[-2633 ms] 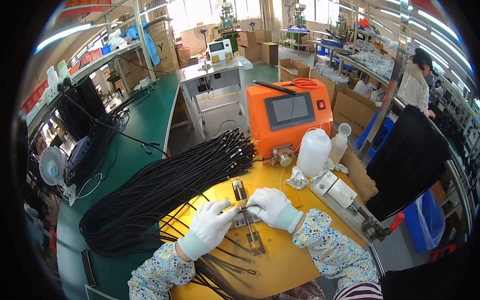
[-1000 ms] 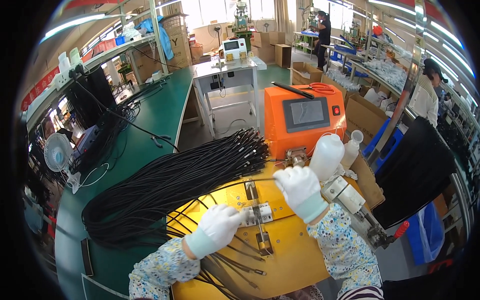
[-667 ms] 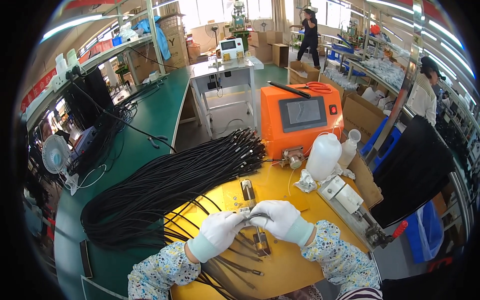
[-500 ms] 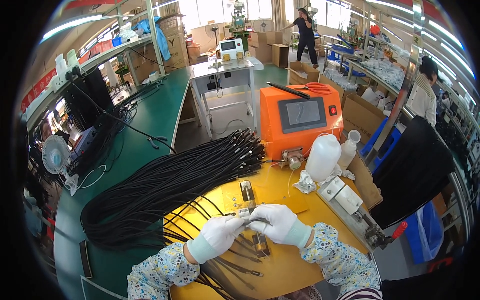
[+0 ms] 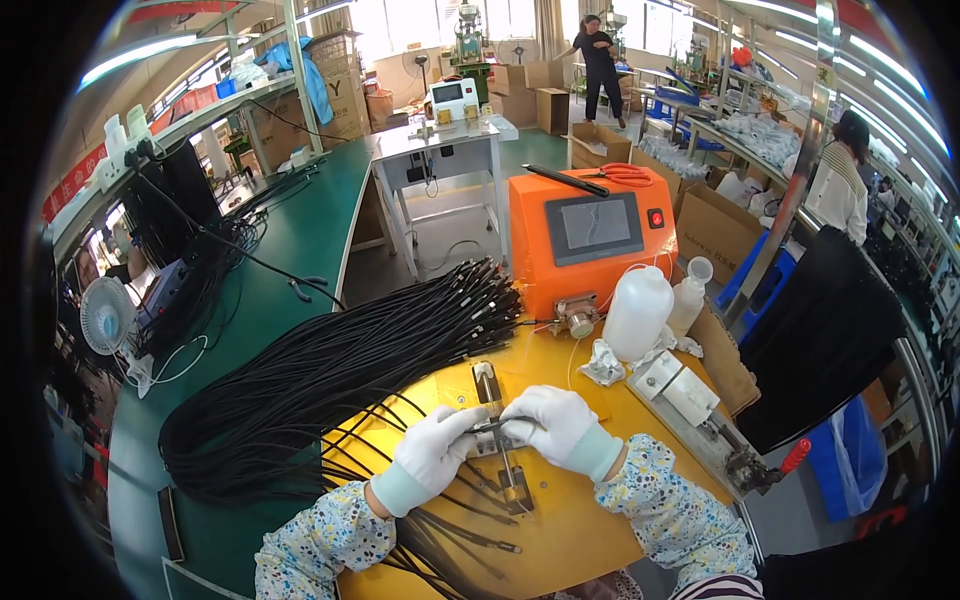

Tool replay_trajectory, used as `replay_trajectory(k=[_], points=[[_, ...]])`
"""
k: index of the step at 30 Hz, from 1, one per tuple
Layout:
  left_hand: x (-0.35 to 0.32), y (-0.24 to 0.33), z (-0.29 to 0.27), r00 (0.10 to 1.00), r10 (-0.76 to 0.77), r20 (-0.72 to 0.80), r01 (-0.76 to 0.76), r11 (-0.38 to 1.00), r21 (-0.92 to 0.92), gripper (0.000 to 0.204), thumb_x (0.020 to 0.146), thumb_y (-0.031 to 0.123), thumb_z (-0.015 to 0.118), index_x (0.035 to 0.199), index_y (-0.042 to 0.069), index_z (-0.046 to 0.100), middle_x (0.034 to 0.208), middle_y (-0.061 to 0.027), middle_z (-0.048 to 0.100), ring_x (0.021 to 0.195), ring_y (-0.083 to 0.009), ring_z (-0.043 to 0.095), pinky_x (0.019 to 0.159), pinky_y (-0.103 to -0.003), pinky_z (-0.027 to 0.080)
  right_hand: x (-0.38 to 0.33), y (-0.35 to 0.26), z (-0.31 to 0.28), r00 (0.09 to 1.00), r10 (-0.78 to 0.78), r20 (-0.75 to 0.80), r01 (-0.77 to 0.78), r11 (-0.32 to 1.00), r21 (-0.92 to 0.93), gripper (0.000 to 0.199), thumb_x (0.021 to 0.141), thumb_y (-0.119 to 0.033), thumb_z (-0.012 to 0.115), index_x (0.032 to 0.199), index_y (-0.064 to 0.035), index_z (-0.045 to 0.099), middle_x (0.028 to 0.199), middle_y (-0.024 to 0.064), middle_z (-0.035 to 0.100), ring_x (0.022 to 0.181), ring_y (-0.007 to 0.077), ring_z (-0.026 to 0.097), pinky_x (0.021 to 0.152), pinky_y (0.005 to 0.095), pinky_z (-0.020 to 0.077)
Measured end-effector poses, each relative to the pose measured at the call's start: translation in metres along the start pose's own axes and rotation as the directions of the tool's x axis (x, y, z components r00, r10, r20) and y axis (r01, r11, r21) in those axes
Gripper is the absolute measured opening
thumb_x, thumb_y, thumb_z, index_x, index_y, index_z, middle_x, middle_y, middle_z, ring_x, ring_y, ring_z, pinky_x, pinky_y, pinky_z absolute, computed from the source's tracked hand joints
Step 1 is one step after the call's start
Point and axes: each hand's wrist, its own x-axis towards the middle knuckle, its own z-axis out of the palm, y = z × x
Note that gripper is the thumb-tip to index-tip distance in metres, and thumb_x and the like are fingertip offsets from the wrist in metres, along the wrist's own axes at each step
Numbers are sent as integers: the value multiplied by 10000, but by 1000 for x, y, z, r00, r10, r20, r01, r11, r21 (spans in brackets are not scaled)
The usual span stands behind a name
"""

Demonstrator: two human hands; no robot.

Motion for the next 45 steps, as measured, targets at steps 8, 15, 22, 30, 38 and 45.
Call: replay_trajectory(k=[8,15,22,30,38,45], points=[[-10,-23,8,960,257,114,-276,785,555,408,807,102,567,1212,125,616,810,-31,551,722,-213,545,631,-331,463,12,10,3,997,35,68,-29,996,-88,99,819,-157,670,840,-64,692,796,93,638,806,288,616,725,367,496],[-11,-23,7,948,266,175,-316,730,606,434,795,111,560,1227,98,598,822,-11,555,744,-195,533,647,-325,459,118,30,16,977,-210,28,169,690,-704,71,805,-157,634,861,-125,663,859,46,592,865,246,597,745,378,470],[-8,-20,12,941,275,196,-336,709,620,440,794,116,562,1233,98,594,818,-10,555,744,-195,537,635,-325,451,165,37,26,916,18,400,364,376,-852,94,829,-164,624,823,-137,714,926,36,652,970,185,599,796,342,453],[-10,-27,8,947,255,198,-322,726,607,428,801,127,571,1228,109,596,803,-5,574,748,-190,556,645,-325,462,142,8,8,892,-452,-6,320,640,-699,104,782,-147,636,883,-122,631,821,42,589,810,214,595,694,334,462],[-5,-33,8,961,233,148,-275,765,583,372,792,133,614,1162,97,619,838,-10,599,790,-199,575,682,-331,475,32,-3,-31,892,-449,-48,259,596,-760,194,765,-107,672,953,-111,627,793,36,559,757,213,571,685,350,463],[-1,-31,1,971,228,65,-228,820,526,319,754,121,662,1069,75,639,939,-50,602,896,-236,570,782,-362,467,5,17,-30,950,-219,-222,16,745,-667,187,790,-94,650,976,-85,631,832,72,597,798,264,594,723,365,474]])
